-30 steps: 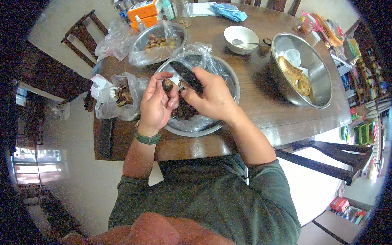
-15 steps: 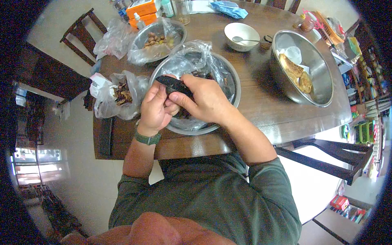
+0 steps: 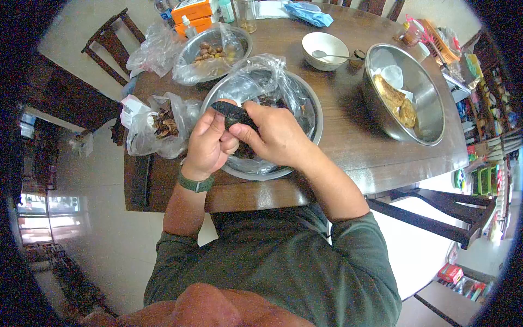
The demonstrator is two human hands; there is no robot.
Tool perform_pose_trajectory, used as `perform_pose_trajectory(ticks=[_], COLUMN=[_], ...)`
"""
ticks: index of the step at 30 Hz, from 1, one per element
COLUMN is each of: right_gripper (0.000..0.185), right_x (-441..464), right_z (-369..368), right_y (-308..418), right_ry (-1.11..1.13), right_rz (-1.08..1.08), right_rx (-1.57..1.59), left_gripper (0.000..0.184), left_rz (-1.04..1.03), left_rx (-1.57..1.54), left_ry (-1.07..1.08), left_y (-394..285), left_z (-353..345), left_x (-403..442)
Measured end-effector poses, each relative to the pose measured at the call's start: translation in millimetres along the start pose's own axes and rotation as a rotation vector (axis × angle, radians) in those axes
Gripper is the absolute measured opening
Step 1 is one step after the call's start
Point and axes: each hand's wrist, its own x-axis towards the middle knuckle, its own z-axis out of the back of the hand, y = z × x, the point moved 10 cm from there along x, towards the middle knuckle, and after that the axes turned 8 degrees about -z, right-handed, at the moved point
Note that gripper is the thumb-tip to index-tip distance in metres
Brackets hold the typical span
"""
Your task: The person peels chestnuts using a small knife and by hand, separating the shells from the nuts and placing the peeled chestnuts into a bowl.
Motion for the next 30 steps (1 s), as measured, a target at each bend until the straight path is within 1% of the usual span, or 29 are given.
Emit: perform_pose_trajectory(ticks=[3,6,9,12,15,18,21,24,27,30], right_gripper=[0.032,0.032,0.034,0.037,0.041,0.041,0.040,0.039,0.037,0.036], right_x=[0.3,0.1,0.5,0.3,0.6,0.8,0.0,0.2,0.0,-0.5], right_z=[0.4,-0.3,-0.6,2.5,6.3,8.3,8.4,4.7,4.7,4.7], right_y=[2.9,3.7,2.7,0.8,2.2,1.1,-0.6,-3.3,0.8,1.5], right_ry=[-0.001,-0.003,-0.011,-0.053,-0.082,-0.087,-0.092,-0.060,-0.039,-0.052], right_rz=[-0.016,-0.027,-0.036,-0.005,0.004,-0.001,0.006,-0.009,-0.016,-0.019], right_rx=[-0.025,-0.037,-0.041,-0.038,-0.024,-0.048,-0.062,-0.031,-0.040,-0.062], left_gripper=[0.023,0.022,0.022,0.022,0.023,0.023,0.025,0.025,0.022,0.019], left_rz=[-0.005,-0.022,-0.045,-0.007,-0.041,-0.043,-0.067,-0.082,-0.083,-0.123], left_rx=[0.018,0.027,0.040,-0.001,0.065,0.069,0.141,0.186,0.186,0.245], left_ry=[-0.054,-0.043,-0.103,-0.111,-0.071,-0.069,0.040,0.098,0.104,0.010], left_y=[-0.8,-0.1,-0.5,4.8,1.7,-2.3,-0.5,-2.7,-3.2,-9.3], left_z=[1.2,2.8,6.1,4.7,1.7,-2.4,-2.6,-3.7,-4.1,-2.9], left_x=[-0.5,-1.0,-1.5,-1.6,-0.2,0.8,0.5,1.1,1.3,1.6])
